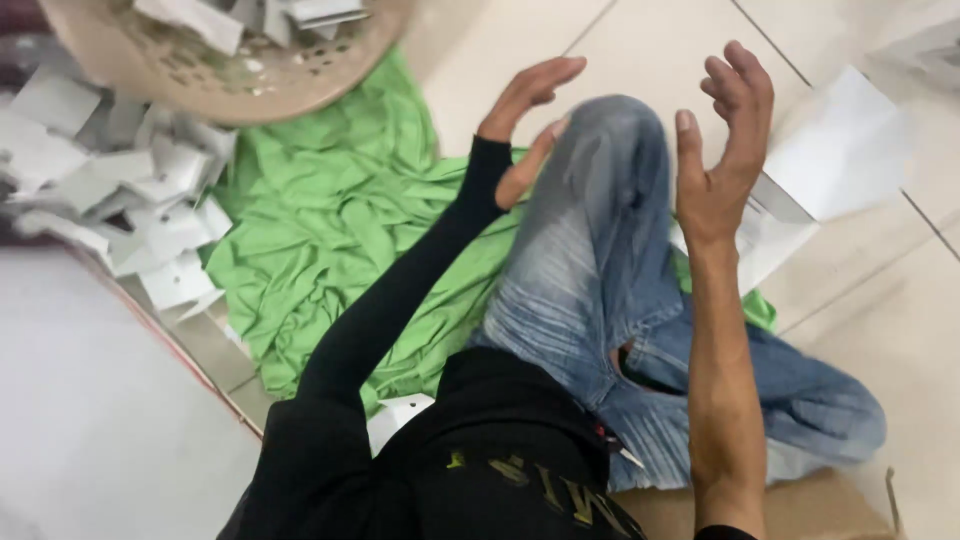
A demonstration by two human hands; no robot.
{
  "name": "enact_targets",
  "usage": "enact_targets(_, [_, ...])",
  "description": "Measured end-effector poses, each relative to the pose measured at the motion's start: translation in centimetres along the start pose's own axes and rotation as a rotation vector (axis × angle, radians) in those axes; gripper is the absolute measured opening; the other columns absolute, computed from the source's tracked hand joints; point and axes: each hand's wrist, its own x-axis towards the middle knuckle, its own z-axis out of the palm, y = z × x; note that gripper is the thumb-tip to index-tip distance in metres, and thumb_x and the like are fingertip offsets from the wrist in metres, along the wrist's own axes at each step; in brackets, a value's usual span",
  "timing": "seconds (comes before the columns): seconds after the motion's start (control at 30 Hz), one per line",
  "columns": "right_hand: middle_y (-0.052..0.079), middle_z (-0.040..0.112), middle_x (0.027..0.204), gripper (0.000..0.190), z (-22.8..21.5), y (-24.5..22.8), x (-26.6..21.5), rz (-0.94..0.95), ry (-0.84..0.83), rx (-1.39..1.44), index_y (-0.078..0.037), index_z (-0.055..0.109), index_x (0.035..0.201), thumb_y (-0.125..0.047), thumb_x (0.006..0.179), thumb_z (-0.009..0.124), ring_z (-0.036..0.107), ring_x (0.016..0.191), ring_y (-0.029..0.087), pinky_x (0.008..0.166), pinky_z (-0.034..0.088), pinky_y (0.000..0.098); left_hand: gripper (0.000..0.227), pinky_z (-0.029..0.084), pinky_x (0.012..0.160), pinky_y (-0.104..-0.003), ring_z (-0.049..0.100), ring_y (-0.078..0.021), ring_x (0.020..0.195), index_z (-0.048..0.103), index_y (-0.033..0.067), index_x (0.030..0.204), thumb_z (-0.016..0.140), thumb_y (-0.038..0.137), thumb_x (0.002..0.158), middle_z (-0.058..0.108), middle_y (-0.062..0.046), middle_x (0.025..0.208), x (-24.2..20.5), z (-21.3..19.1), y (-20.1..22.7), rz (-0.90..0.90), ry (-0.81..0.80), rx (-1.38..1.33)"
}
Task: The person packages several small electronic devices by placing a user manual inside each product box and then closing the box lid.
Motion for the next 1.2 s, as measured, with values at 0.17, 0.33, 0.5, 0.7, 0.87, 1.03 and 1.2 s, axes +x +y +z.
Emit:
enact_targets(0.17, [0.011, 0.044, 0.160, 0.038, 12.0, -6.4, 6.4, -0.256, -0.343, 0.095, -0.008, 0.055, 0.148, -0.009, 0.112, 0.067, 0.054, 0.145, 0.029, 0.117, 0.055, 0.0386, 0.049, 0.048, 0.119, -0.040, 0.052, -0.0241, 0.145, 0.056, 0.0137, 0.152, 0.066, 0.011, 0.104, 0.051, -0.008, 0.156, -2.3, -11.6, -8.3, -0.126, 0.236, 0.149])
enact_targets(0.33, [0.011, 0.052, 0.151, 0.036, 19.7, -3.5, 6.5, -0.211, -0.609, -0.018, -0.009, 0.060, 0.140, -0.014, 0.105, 0.069, 0.069, 0.114, 0.027, 0.097, 0.055, 0.0419, 0.058, 0.031, 0.125, -0.051, 0.036, -0.0379, 0.151, 0.056, 0.0123, 0.147, 0.078, 0.016, 0.094, 0.040, -0.020, 0.160, -2.4, -19.2, -16.1, -0.020, 0.376, 0.694])
enact_targets(0.5, [0.012, 0.055, 0.146, 0.036, 21.3, -0.5, 4.6, -0.193, -0.732, -0.231, -0.009, 0.066, 0.131, -0.012, 0.095, 0.068, 0.070, 0.096, 0.032, 0.088, 0.054, 0.0477, 0.065, 0.014, 0.123, -0.064, 0.029, -0.0463, 0.150, 0.055, 0.0009, 0.144, 0.078, 0.020, 0.086, 0.039, -0.027, 0.157, -2.6, -27.1, -22.3, 0.062, 0.334, 1.184])
enact_targets(0.7, [0.010, 0.059, 0.143, 0.026, 20.8, -0.7, 4.4, -0.128, -0.705, -0.227, -0.009, 0.069, 0.124, -0.013, 0.098, 0.066, 0.070, 0.095, 0.033, 0.085, 0.055, 0.0464, 0.067, 0.018, 0.117, -0.065, 0.036, -0.0465, 0.140, 0.059, -0.0017, 0.142, 0.075, 0.018, 0.081, 0.048, -0.025, 0.148, -1.5, -30.2, -19.9, 0.089, 0.186, 1.278])
enact_targets(0.87, [0.005, 0.061, 0.146, 0.027, 17.9, -5.0, 3.5, -0.108, -0.528, -0.143, -0.012, 0.069, 0.129, -0.011, 0.103, 0.067, 0.072, 0.110, 0.026, 0.095, 0.059, 0.0418, 0.029, 0.043, 0.111, -0.048, 0.057, -0.0374, 0.125, 0.067, 0.0048, 0.120, 0.080, 0.013, 0.096, 0.062, -0.016, 0.130, -2.0, -25.7, -6.0, 0.144, 0.181, 0.903])
enact_targets(1.03, [0.018, 0.037, 0.161, 0.072, 9.2, -11.8, 0.2, -0.307, -0.344, -0.090, -0.016, 0.050, 0.148, -0.019, 0.086, 0.085, 0.044, 0.147, 0.039, 0.120, 0.045, 0.0486, 0.014, 0.057, 0.081, -0.029, 0.066, -0.0147, 0.103, 0.071, 0.0002, 0.109, 0.070, 0.001, 0.095, 0.064, -0.008, 0.118, -3.5, -16.5, 1.0, -0.238, 0.024, -0.385])
enact_targets(1.2, [0.012, 0.042, 0.162, 0.083, 1.3, -9.8, -5.8, -0.002, -0.113, -0.061, -0.016, 0.040, 0.157, -0.022, 0.088, 0.087, 0.045, 0.152, 0.033, 0.125, 0.043, 0.0486, 0.022, 0.055, 0.079, -0.030, 0.065, -0.0175, 0.100, 0.065, -0.0049, 0.119, 0.067, -0.004, 0.097, 0.067, -0.012, 0.119, -1.0, -4.9, 1.1, -0.258, -0.173, -0.611])
